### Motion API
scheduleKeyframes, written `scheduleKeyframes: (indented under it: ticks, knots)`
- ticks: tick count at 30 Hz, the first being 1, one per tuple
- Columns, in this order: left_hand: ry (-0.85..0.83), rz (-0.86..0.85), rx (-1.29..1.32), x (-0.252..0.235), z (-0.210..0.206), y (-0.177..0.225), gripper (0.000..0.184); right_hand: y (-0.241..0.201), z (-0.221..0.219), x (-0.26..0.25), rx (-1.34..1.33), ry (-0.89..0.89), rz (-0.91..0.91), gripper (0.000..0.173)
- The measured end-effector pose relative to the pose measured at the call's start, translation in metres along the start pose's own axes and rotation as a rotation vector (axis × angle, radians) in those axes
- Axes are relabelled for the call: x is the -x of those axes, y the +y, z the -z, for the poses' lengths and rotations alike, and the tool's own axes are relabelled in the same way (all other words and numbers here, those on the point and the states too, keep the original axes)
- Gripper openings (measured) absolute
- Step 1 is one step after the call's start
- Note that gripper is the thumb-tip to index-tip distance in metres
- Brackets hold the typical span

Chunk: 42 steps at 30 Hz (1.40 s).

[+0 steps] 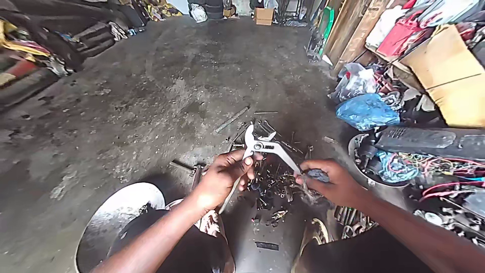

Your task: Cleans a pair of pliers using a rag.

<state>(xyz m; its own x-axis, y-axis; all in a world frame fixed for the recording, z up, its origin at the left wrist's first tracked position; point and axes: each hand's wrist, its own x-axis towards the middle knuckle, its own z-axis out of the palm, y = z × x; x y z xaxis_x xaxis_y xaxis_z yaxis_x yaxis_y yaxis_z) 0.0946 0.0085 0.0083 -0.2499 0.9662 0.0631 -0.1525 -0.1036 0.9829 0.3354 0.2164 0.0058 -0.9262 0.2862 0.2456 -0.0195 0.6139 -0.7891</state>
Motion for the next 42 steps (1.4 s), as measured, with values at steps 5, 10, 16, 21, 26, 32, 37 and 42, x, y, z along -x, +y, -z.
scheduleKeyframes:
  ticks: [5,10,16,21,26,32,37,42]
  knots:
    - [0.172,-0.023,-0.163,-0.01,-0.006,-0.012,0.048,-0.026,-0.027,0.005,0.019,0.093,-0.003,0.016]
    - [0.221,-0.03,0.167,-0.017,-0.026,-0.009,0.112,-0.041,-0.058,0.004,0.366,0.205,0.061,0.026]
    - [0.121,-0.058,0.652,-0.027,-0.034,-0.01,0.063,-0.06,-0.081,0.004,0.432,0.004,0.334,0.032]
    - [-0.177,-0.071,0.874,-0.028,-0.02,-0.013,0.066,-0.069,-0.043,-0.011,-0.223,-0.1,0.22,0.013]
    - [-0.356,-0.063,0.881,-0.024,-0.015,-0.01,0.074,-0.057,0.007,-0.038,-0.502,0.425,-0.125,0.033]
    - [-0.359,0.033,0.912,-0.025,-0.033,-0.02,0.045,-0.066,0.007,-0.054,-0.452,0.432,0.132,0.05]
    - [-0.271,0.014,0.695,-0.03,-0.054,-0.017,0.042,-0.068,-0.012,-0.065,0.074,0.247,0.23,0.033]
    - [-0.225,0.099,0.552,-0.03,-0.062,-0.017,0.037,-0.07,-0.008,-0.073,0.08,0.146,-0.161,0.071]
